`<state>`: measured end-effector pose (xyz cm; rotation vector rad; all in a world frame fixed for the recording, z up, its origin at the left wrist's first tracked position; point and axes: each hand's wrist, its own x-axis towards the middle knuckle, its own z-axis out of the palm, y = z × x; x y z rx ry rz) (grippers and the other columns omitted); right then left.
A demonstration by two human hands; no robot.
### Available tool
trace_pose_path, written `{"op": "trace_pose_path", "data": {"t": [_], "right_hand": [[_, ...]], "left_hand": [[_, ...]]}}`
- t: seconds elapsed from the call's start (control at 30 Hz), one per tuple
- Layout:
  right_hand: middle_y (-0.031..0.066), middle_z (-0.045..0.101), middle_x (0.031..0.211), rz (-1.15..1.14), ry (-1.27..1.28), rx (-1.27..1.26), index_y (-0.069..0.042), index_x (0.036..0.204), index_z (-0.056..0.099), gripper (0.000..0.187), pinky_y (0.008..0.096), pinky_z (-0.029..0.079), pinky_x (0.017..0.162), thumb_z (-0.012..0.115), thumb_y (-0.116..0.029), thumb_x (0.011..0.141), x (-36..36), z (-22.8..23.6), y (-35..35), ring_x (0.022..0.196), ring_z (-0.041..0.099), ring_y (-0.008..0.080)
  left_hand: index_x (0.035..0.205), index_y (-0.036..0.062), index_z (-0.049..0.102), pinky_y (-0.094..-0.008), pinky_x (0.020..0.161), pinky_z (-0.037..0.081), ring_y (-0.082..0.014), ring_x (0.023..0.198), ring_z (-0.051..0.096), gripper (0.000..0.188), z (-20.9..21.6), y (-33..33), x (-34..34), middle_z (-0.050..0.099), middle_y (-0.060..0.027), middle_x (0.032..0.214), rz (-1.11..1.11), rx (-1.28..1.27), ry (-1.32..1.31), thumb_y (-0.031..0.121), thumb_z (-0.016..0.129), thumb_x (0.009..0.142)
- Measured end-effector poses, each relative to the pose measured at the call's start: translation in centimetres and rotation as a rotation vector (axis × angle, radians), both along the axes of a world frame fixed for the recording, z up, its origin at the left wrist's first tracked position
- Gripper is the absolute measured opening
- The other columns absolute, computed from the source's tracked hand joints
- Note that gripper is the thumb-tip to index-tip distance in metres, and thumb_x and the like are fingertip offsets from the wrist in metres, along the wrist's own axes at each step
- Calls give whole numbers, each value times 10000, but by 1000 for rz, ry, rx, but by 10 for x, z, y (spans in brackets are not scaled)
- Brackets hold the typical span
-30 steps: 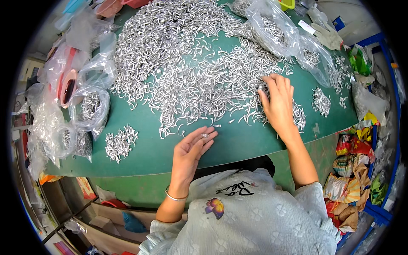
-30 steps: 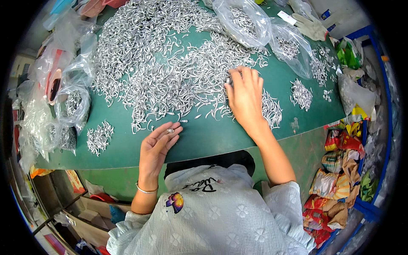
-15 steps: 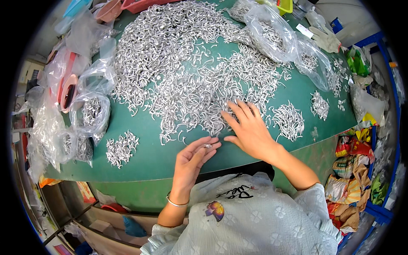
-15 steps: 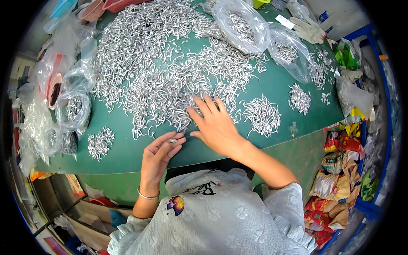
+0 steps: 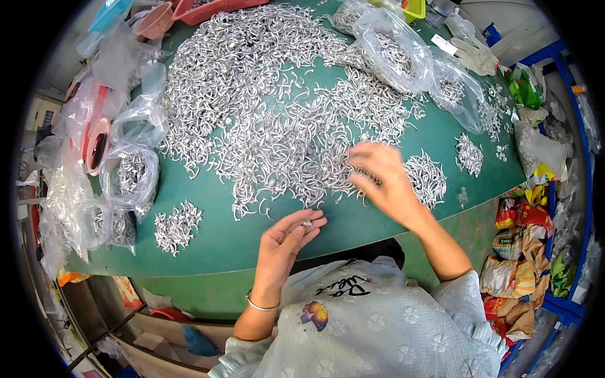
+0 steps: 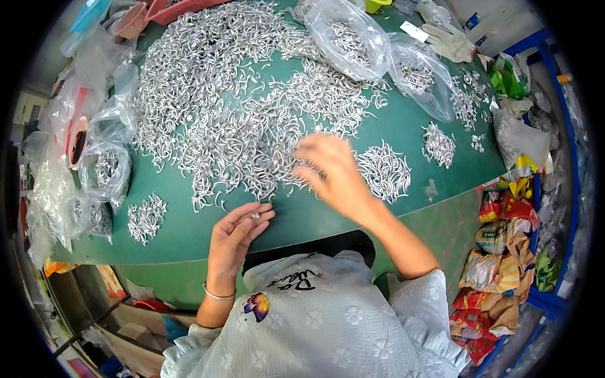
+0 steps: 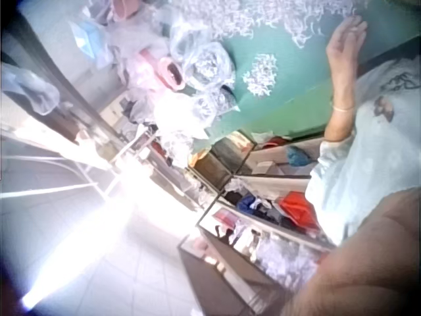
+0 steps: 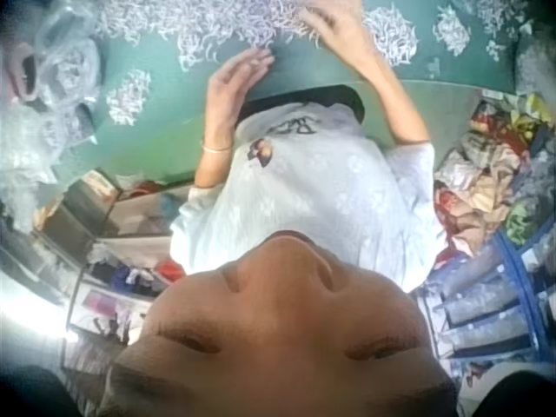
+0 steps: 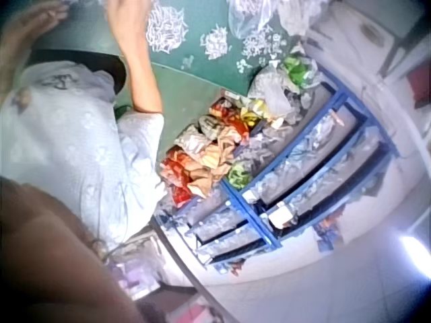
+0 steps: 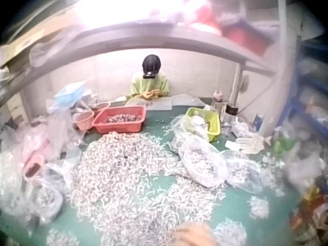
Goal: The person sorts small curved metal pieces by hand on a green table, moving them from a central pile into smaller groups and then placing a handful into a plastic bag.
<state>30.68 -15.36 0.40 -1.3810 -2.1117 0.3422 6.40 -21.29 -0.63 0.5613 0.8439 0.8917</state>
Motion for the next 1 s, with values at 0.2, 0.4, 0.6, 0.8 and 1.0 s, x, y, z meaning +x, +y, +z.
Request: {"op": "trace_pose_path", "data": {"t": [0.2,0.4,0.6,0.8,1.0], "right_hand": [[92,621,904,-282,-164,51,-35,876,646,101,398,412,795,684,-96,804,46,-12,57,896,548,294],[132,626,823,-367,263,-1,4,840,624,67,390,458,730,656,-50,814,55,1,51,776,582,319],[109,644,802,-345,309,-56,13,902,632,118,332,466,671,653,-90,847,98,33,35,727,601,193],[90,665,745,-829,277,-43,22,868,657,142,297,489,662,666,-115,831,231,11,-15,696,618,137],[78,689,713,-1181,321,134,14,843,687,142,296,498,630,655,-123,826,380,-19,-24,647,638,140]], "left_hand": [[1264,-97,500,-370,985,492,-341,1162,579,329,-2,-3,2,553,-271,1262,-5,-9,-28,14,470,955],[1261,-98,493,-376,994,480,-341,1166,575,324,-1,-5,-2,551,-264,1266,18,-38,2,14,466,959],[1241,-112,488,-380,991,483,-352,1158,576,312,1,-4,-1,549,-277,1256,60,-35,33,4,478,951],[1236,-119,486,-381,955,513,-349,1116,600,320,-2,-5,3,567,-281,1222,94,-15,46,6,503,942],[1214,-120,503,-361,923,537,-332,1074,625,293,3,-2,20,587,-270,1191,61,-38,89,-6,492,944]]}}
